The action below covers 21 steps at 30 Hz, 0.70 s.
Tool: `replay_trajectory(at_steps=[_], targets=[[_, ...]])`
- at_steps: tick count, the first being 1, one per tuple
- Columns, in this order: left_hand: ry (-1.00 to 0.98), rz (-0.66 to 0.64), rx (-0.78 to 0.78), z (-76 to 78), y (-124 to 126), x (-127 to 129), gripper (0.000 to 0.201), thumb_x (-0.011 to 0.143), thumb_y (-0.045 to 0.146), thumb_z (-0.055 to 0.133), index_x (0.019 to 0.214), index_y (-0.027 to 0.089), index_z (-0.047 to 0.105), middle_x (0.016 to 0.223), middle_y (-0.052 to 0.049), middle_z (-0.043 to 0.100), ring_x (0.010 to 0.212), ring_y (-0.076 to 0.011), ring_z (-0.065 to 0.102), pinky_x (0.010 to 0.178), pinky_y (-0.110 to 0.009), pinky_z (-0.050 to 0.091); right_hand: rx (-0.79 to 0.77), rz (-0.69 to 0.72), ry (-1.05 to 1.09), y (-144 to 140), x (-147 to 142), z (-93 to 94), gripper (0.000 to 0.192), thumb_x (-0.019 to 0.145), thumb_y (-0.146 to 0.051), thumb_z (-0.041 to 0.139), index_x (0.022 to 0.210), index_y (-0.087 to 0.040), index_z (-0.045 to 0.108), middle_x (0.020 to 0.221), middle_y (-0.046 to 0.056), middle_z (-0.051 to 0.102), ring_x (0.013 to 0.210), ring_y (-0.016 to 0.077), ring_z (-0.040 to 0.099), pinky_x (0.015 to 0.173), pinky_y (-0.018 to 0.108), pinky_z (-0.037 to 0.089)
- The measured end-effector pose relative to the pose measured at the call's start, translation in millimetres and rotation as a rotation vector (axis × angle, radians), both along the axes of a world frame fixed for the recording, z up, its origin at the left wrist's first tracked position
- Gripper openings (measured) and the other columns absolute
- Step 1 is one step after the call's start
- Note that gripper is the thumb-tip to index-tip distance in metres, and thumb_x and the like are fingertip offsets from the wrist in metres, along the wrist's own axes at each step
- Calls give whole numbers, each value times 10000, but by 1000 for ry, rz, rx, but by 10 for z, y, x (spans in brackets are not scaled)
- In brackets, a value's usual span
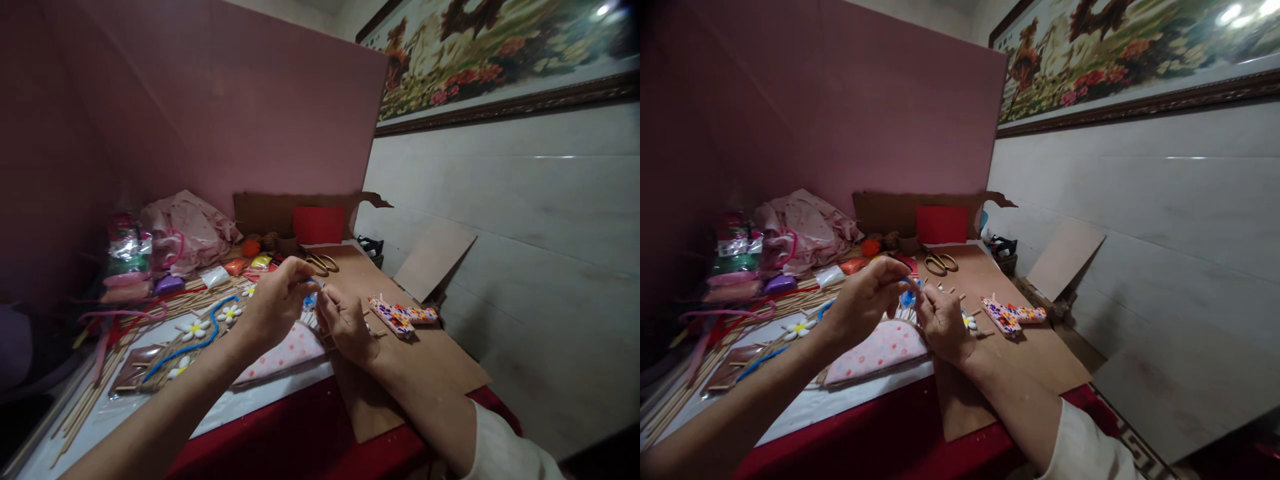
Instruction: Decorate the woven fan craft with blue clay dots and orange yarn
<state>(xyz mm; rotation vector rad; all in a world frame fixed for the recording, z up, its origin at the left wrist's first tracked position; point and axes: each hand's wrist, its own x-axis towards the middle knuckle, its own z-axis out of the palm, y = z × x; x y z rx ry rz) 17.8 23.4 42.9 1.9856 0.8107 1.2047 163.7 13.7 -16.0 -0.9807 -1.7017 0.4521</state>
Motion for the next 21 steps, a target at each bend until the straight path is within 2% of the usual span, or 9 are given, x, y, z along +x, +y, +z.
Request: replay_trajectory(at_steps=[4,6,13,17,21], targets=[[179,172,192,-48,65,-48,102,795,199,584,859,205,505,682,25,607,543,-108,527,514,-219,381,9,-16,1,-17,-4,14,330,930,-327,346,632,-200,405,533,-33,445,484,97,410,482,225,312],[232,214,290,-58,75,-55,66,781,185,612,810,197,554,655,25,609,574,-117,541,547,-227,388,16,-19,2,-30,-5,22,325,929,-318,340,634,-199,405,542,-30,450,489,97,418,485,225,315],[221,128,448,-63,60,-26,50,776,125,631,771,169,653,727,-8,650,673,-129,586,645,-248,428,65,6,16,-47,6,16,297,916,-291,346,646,-198,430,546,-27,465,507,108,439,503,231,334],[160,30,432,-65,33,-13,142,822,97,553,764,166,662,781,-21,609,702,-113,568,643,-228,435,88,25,68,-38,10,12,302,924,-299,334,653,-200,424,553,-31,462,493,103,431,512,235,343],[80,67,279,-68,6,2,130,761,60,592,809,176,626,727,12,612,587,-91,533,570,-211,427,76,-9,39,-47,8,20,304,924,-321,341,659,-202,430,561,-26,464,505,108,430,515,239,345]])
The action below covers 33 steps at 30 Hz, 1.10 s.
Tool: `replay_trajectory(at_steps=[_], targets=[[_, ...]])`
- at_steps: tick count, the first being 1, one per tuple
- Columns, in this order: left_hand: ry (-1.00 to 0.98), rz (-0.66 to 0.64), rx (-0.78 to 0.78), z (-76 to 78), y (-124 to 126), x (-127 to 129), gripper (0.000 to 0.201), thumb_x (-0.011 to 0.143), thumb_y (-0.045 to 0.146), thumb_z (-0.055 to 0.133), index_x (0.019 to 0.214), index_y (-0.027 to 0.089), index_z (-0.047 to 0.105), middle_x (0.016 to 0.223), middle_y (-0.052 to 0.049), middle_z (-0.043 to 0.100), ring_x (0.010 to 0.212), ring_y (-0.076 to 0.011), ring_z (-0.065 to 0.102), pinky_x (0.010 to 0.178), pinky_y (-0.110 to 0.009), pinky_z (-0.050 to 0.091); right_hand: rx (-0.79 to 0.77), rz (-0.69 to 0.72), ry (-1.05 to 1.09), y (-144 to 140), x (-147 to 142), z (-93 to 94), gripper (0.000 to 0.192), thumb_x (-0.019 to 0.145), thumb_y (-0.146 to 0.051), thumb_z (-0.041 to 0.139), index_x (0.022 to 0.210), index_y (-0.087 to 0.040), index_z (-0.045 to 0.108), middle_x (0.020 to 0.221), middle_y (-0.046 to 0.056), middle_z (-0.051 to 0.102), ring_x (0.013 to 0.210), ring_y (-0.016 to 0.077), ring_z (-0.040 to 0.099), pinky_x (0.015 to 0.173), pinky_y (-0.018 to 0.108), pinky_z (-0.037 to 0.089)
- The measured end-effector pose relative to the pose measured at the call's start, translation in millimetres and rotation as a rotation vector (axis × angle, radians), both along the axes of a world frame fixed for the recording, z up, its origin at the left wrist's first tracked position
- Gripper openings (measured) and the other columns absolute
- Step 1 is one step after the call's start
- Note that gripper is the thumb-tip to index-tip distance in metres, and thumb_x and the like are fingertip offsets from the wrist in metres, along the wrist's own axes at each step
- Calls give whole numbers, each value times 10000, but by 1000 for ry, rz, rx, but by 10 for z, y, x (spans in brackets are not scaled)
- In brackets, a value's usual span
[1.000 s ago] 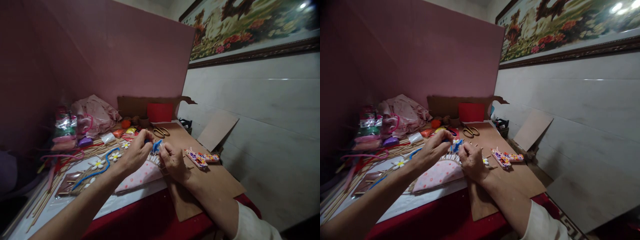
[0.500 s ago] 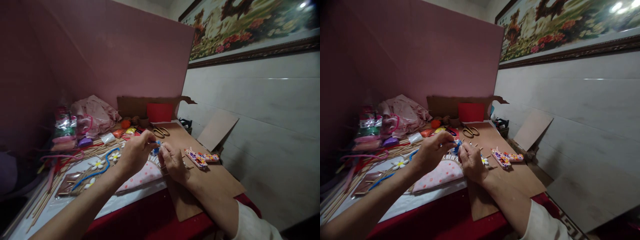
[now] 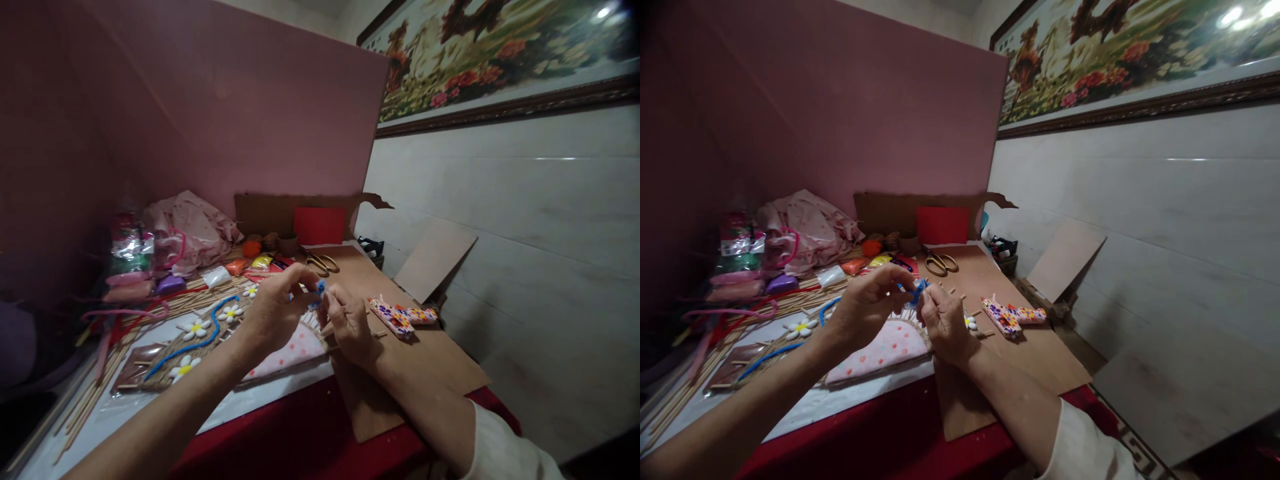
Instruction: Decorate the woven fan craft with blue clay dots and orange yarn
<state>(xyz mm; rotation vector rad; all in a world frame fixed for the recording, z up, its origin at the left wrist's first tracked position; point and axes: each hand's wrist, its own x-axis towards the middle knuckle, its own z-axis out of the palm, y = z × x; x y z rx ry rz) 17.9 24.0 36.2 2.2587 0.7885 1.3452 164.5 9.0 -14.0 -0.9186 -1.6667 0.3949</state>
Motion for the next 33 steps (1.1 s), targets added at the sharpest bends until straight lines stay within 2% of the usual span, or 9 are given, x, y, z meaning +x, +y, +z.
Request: replay_trajectory(at_steps=[5,11,16,22,26,30,33], targets=[[-1,70,136,-1,16,3,121,741,100,626,654,179,651,756,-15,578,676,-118,541,595,-230,426,-3,-31,-56,-19,1,5,294,932,-321,322,683,-207,430,573,-19,473,525,118,448,528,242,355],[63,-13,58,-43,72,-33,107,784,103,596,767,176,672,809,-27,590,743,-131,555,642,-242,438,35,-69,-93,-21,3,16,286,932,-297,326,679,-206,424,590,-16,469,536,118,450,538,245,351],[219,76,114,-20,45,-45,108,753,83,626,751,186,662,820,-25,620,741,-149,574,684,-281,434,64,-100,-120,-23,-1,11,276,928,-280,328,684,-206,434,591,-18,457,546,121,446,543,245,350],[69,-39,75,-52,67,-29,100,762,111,633,708,188,667,768,-12,611,706,-131,576,644,-251,442,40,-92,-73,-13,5,-17,279,934,-294,325,695,-208,441,601,-12,487,561,125,477,538,242,362],[74,44,91,-96,63,-6,126,754,99,621,693,193,678,739,-9,612,659,-125,562,609,-248,425,37,-87,-61,6,1,-31,292,933,-293,326,683,-208,448,591,-13,486,547,123,471,532,243,358],[1,96,7,-83,56,-3,114,760,108,605,733,179,690,723,-31,649,657,-142,585,637,-267,452,54,-132,-64,20,0,-34,301,925,-293,333,664,-207,454,582,-9,488,539,124,458,525,245,346],[10,146,33,-74,53,-2,122,769,116,591,743,179,692,731,-43,664,670,-152,593,654,-280,457,40,-131,-77,20,-2,-32,289,921,-292,341,659,-211,434,575,-11,485,534,123,455,521,242,344]])
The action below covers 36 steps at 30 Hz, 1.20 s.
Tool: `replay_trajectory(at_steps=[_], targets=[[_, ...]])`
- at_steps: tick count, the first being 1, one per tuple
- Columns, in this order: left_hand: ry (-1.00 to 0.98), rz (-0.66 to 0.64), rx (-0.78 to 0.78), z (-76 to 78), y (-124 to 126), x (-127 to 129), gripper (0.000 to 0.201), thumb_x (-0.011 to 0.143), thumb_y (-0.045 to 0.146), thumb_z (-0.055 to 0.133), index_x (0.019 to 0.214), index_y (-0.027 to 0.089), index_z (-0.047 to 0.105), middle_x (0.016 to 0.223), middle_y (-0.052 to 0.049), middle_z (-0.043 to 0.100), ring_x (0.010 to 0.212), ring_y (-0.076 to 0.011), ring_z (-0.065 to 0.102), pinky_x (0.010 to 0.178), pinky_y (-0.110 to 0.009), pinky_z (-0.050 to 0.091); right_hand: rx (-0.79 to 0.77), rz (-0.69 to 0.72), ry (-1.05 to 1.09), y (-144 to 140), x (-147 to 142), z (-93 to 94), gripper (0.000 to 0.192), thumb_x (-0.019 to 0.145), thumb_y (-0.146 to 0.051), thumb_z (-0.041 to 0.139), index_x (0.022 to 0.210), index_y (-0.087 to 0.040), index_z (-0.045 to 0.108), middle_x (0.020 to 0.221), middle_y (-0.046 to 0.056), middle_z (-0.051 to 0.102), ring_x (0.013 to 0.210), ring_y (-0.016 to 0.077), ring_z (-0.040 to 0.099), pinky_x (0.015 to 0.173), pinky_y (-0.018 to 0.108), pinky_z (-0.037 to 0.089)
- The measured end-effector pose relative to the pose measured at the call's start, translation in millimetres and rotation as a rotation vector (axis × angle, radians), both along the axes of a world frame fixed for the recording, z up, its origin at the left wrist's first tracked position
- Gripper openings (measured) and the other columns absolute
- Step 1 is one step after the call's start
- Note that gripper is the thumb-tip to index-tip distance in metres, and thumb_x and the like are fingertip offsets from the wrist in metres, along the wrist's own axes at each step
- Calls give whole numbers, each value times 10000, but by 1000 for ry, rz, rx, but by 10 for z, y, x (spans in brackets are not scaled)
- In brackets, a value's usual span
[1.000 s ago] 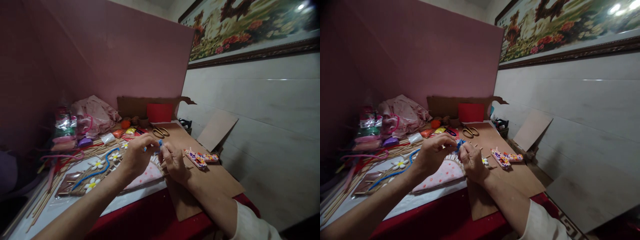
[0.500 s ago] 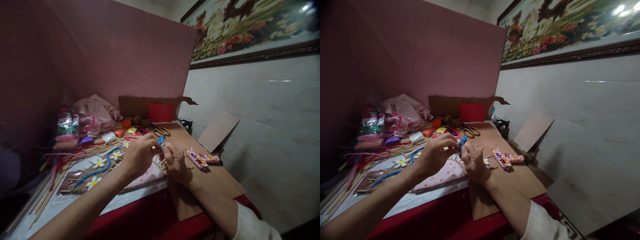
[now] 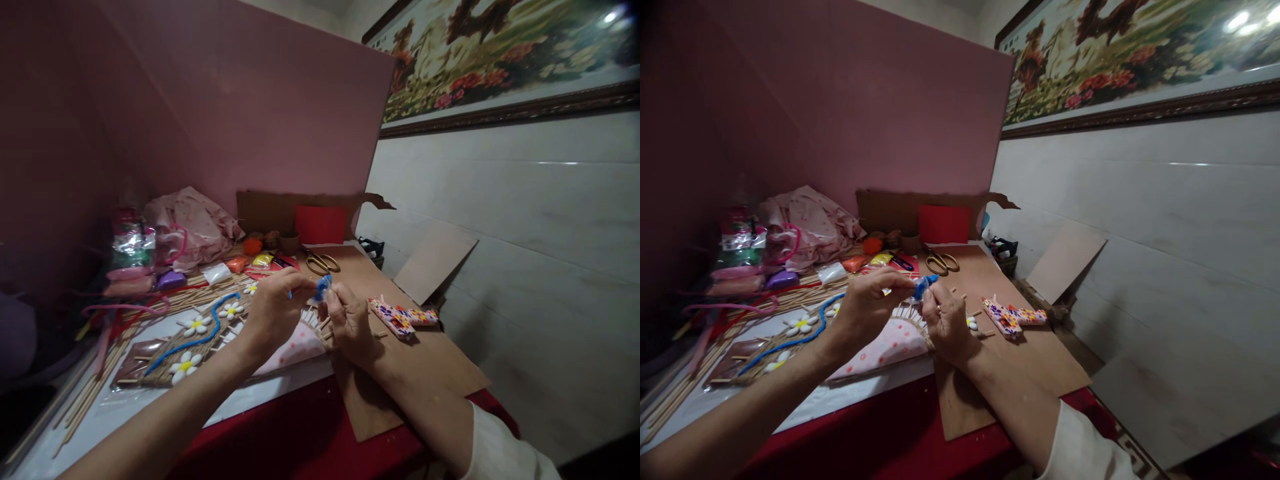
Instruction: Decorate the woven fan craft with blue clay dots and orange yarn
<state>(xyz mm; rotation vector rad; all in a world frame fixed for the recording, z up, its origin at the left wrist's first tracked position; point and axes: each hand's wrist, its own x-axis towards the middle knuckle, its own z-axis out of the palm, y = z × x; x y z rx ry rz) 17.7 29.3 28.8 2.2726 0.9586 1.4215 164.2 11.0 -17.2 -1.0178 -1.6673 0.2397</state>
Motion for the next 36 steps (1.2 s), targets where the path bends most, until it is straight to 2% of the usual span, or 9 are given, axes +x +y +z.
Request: replay_trajectory(at_steps=[4,9,12,16,18,21,26,31,36], targets=[[55,78,15,0,-30,21,83,746,113,603,740,178,655,704,-32,651,653,-153,577,643,-281,441,-12,-4,-29,-16,-15,18,281,922,-281,331,663,-214,418,574,-10,483,536,126,455,527,247,346],[72,100,-107,31,-72,45,81,746,161,593,824,169,616,646,-1,629,581,-132,550,571,-247,410,44,-22,-103,-37,-27,30,256,914,-242,331,677,-215,423,594,-2,502,570,134,484,558,257,355],[77,52,-181,50,-68,44,114,780,223,564,707,162,628,610,-7,627,557,-122,541,538,-232,390,73,-39,-144,-52,-31,27,224,909,-226,344,699,-216,420,604,-5,517,569,131,491,555,256,346],[29,106,-159,41,-31,37,188,761,267,595,611,155,602,544,3,575,496,-98,471,484,-224,337,82,-36,-171,-63,-37,26,222,906,-222,354,692,-217,416,606,-4,522,568,131,496,573,259,354],[-19,68,-211,29,-9,36,198,746,278,606,593,154,594,520,12,546,480,-89,447,460,-213,329,65,-43,-137,-51,-35,21,238,909,-226,346,683,-217,417,601,-1,522,564,132,499,573,258,358],[-80,-48,-401,32,4,34,170,724,280,608,616,149,608,508,25,518,445,-78,432,395,-187,334,30,-54,-55,-17,-25,4,252,913,-240,343,673,-217,418,588,-2,520,541,129,490,546,250,353],[-151,-156,-649,95,-27,35,102,657,220,612,636,123,633,536,9,557,427,-95,485,322,-194,400,31,-37,-21,-1,-13,8,239,895,-242,380,659,-218,407,566,-15,492,522,122,475,528,240,349],[-197,-183,-711,122,-35,39,90,613,153,589,646,115,664,544,-9,594,501,-122,559,359,-203,471,64,-34,-24,-15,-14,24,227,886,-230,392,660,-211,408,567,-25,461,507,110,447,523,239,353],[-182,-144,-648,80,-6,35,125,622,131,526,670,118,641,553,-2,589,493,-124,564,360,-215,489,177,-79,34,38,-23,-34,81,842,-185,474,765,-201,459,652,-22,497,582,112,506,575,233,421]])
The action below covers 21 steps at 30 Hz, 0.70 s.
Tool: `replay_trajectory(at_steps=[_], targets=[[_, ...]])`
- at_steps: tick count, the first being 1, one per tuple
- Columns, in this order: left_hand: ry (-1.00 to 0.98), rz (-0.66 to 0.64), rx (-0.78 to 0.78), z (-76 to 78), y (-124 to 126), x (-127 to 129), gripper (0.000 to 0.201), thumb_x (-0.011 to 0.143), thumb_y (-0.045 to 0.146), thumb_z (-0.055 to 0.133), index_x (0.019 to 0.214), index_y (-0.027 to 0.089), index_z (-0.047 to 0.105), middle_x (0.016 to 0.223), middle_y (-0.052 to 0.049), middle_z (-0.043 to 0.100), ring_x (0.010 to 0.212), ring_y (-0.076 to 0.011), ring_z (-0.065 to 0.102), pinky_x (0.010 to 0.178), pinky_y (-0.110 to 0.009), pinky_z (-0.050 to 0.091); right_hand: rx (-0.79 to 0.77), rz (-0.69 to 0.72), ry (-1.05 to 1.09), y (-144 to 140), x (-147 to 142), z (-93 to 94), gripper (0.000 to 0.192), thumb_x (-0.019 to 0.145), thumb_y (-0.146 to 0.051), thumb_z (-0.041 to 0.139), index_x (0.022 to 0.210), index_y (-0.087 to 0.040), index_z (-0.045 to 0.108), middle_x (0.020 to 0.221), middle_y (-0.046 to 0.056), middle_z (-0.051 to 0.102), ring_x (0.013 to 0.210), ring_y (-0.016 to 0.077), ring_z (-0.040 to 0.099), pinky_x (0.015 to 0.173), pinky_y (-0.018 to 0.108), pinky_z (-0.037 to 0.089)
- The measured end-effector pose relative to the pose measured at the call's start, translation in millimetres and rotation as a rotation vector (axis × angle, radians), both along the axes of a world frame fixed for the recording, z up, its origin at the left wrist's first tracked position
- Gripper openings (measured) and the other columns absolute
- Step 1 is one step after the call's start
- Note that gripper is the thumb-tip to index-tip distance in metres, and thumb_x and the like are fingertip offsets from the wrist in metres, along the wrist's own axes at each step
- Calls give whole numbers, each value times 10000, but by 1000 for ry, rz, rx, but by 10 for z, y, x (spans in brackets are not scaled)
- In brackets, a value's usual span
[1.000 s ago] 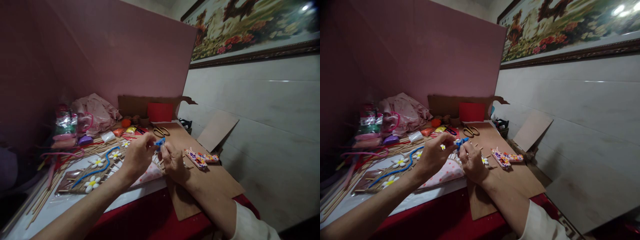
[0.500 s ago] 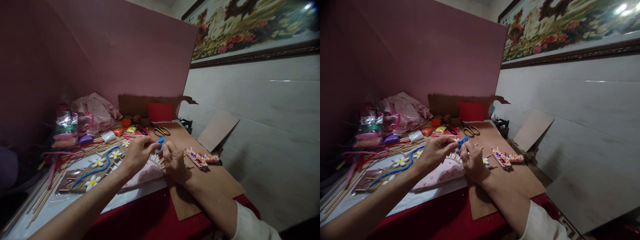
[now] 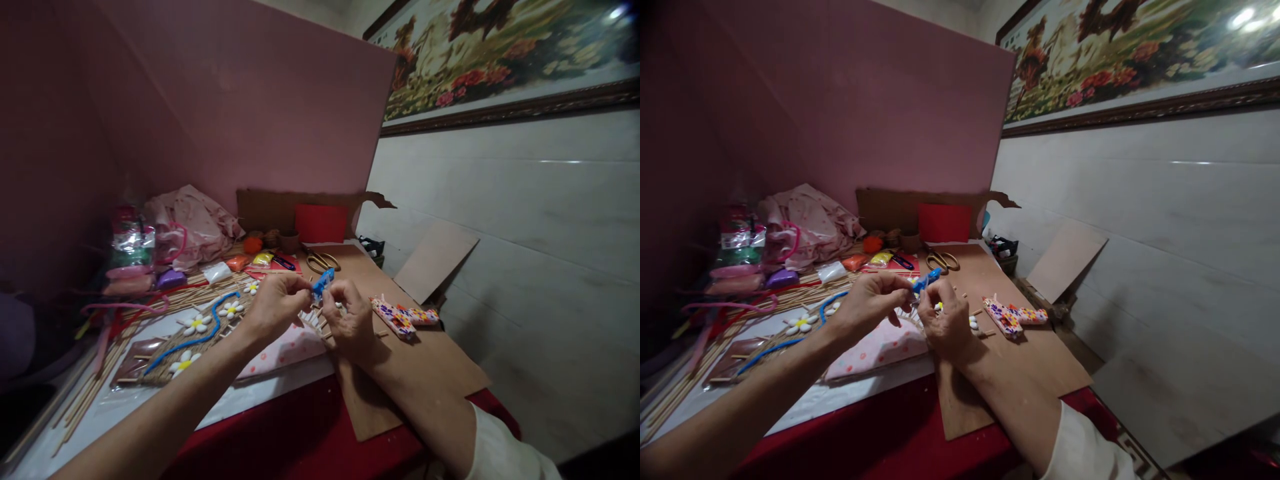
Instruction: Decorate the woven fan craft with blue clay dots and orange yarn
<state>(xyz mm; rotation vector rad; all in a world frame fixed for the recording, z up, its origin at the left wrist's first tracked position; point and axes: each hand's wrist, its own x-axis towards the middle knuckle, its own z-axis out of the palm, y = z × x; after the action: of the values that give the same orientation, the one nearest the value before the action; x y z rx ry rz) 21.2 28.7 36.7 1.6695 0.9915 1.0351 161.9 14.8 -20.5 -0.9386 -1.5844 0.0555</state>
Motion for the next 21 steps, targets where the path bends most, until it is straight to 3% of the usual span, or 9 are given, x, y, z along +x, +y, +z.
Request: replay_trajectory(at_steps=[1,3,7,14,21], targets=[[5,6,4,-9,5,-2,121,623,135,522,674,119,630,560,-3,589,496,-127,567,361,-219,491,29,-10,25,12,1,-10,41,831,-170,493,820,-201,469,682,-21,514,598,112,522,584,232,438],[10,10,8,-22,12,-5,106,627,149,515,673,124,607,571,-5,587,505,-132,569,365,-226,492,99,-15,18,30,13,-17,154,820,-130,503,953,-207,490,762,-8,555,637,114,548,613,239,468],[7,16,30,-37,12,-7,82,645,187,505,666,138,568,576,2,560,498,-125,539,367,-236,488,208,30,-186,40,67,4,346,827,-81,445,1111,-245,554,915,46,576,817,165,576,714,305,497],[-25,11,135,-49,49,-2,60,653,202,500,616,158,513,540,30,510,470,-96,486,434,-225,436,210,-33,-312,57,118,-24,438,822,-85,457,1219,-251,539,1002,81,541,917,205,569,770,347,515],[-76,-2,117,-45,69,-15,62,628,224,481,615,164,494,541,33,498,500,-108,484,504,-254,412,223,-96,-336,68,115,-33,386,824,-85,453,1176,-204,558,994,99,553,912,209,572,757,341,521]])
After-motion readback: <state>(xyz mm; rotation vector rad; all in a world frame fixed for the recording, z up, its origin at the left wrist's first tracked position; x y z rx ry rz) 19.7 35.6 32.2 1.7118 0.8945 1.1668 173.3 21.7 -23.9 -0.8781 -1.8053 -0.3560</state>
